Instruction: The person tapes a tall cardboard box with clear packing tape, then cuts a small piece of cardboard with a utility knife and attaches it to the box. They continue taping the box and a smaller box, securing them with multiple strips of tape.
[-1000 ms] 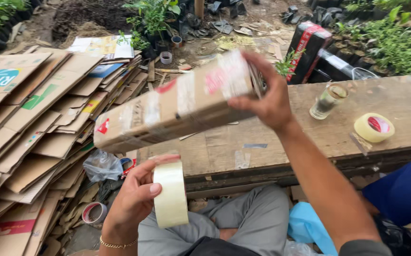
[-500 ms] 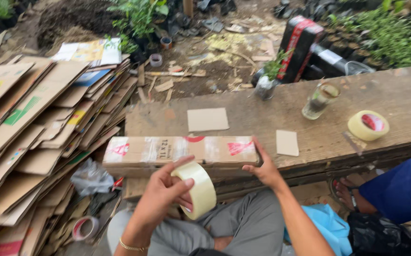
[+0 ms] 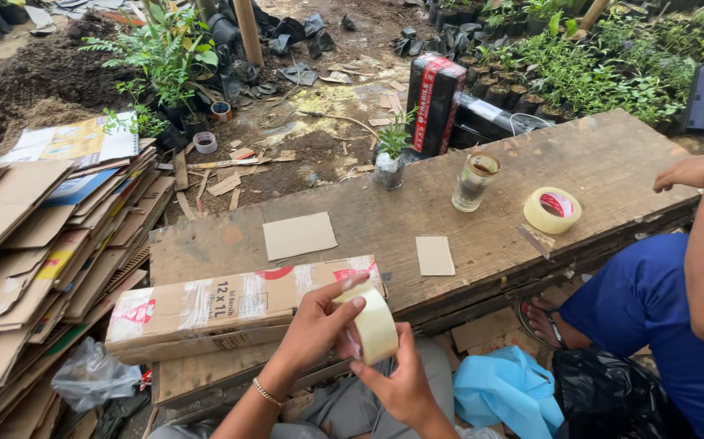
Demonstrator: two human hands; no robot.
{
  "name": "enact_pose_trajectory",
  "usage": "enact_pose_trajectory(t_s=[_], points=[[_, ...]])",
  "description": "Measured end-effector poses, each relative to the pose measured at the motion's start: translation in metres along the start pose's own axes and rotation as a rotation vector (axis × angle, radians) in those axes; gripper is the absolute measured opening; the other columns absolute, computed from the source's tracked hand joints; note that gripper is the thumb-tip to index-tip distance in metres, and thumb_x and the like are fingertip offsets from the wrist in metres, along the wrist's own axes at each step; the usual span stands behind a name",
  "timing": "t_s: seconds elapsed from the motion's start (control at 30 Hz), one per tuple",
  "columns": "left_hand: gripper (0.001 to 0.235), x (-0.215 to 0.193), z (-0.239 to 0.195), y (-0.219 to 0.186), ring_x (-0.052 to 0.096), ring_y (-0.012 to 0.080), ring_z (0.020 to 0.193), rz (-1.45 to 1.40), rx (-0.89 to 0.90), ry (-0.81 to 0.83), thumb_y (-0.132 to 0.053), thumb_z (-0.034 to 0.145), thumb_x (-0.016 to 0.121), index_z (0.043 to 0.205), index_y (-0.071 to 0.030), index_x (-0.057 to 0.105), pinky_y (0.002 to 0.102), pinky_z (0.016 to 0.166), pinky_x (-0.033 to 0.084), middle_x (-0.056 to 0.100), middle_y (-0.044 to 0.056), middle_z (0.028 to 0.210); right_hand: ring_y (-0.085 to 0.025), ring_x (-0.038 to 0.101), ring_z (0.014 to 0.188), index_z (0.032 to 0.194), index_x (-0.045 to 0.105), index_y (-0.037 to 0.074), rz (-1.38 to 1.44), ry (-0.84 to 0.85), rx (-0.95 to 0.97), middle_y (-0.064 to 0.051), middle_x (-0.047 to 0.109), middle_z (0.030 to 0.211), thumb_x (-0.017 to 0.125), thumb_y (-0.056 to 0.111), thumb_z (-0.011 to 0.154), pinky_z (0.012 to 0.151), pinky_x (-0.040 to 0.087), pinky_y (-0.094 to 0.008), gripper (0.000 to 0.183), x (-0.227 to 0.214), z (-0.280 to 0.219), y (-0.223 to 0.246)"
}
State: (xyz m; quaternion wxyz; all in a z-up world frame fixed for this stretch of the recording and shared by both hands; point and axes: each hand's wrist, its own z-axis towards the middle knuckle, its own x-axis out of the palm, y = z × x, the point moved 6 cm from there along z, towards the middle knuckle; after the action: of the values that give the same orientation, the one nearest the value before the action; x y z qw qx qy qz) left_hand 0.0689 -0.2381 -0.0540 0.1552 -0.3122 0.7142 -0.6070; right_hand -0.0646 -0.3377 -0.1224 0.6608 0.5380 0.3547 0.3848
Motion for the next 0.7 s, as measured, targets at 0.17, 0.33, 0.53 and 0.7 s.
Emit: enact_pose_trajectory(t_s=[0.17, 0.33, 0.53, 0.7], points=[[0.049, -0.016, -0.008, 0.01, 0.037, 0.0002, 0.053, 0.238, 0.147, -0.022, -0.02, 0.083, 0.083, 0.13, -0.005, 0.077, 0.021, 0.047, 0.028, 0.044, -0.007, 0.059, -0.017, 0.074, 0.089, 0.116, 0.053, 0.005, -0.216, -0.029, 0.029, -0.01, 0.076, 0.097, 0.087, 0.018, 0.077, 0.08, 0.058, -0.033, 0.054, -0.002, -0.025, 0.002], [0.037, -0.028, -0.009, 0.02, 0.058, 0.0015, 0.07, 0.115, 0.103, -0.087, -0.018, 0.081, 0.084, 0.113, 0.0, 0.08, 0.021, 0.064, 0.047, 0.07, -0.005, 0.076, -0.026, 0.068, 0.098, 0.119, 0.053, 0.003, -0.369, -0.054, -0.153, -0.014, 0.065, 0.108, 0.088, 0.019, 0.076, 0.085, 0.054, -0.036, 0.058, 0.01, -0.029, 0.016], [0.028, -0.031, -0.009, 0.011, 0.064, 0.0106, 0.078, 0.294, 0.217, -0.128, -0.024, 0.089, 0.077, 0.106, -0.002, 0.082, 0.029, 0.07, 0.052, 0.073, 0.003, 0.085, -0.033, 0.059, 0.115, 0.12, 0.054, 0.002, -0.463, -0.066, -0.244, -0.017, 0.06, 0.116, 0.087, 0.02, 0.075, 0.096, 0.048, -0.043, 0.059, 0.018, -0.034, 0.024], [0.031, -0.023, -0.004, -0.003, 0.068, 0.0195, 0.08, 0.532, 0.292, -0.154, -0.034, 0.098, 0.067, 0.101, -0.007, 0.082, 0.034, 0.072, 0.053, 0.071, 0.007, 0.088, -0.032, 0.059, 0.119, 0.118, 0.055, 0.003, -0.525, -0.052, -0.331, -0.011, 0.069, 0.11, 0.088, 0.032, 0.073, 0.118, 0.026, -0.056, 0.063, 0.018, -0.037, 0.023]])
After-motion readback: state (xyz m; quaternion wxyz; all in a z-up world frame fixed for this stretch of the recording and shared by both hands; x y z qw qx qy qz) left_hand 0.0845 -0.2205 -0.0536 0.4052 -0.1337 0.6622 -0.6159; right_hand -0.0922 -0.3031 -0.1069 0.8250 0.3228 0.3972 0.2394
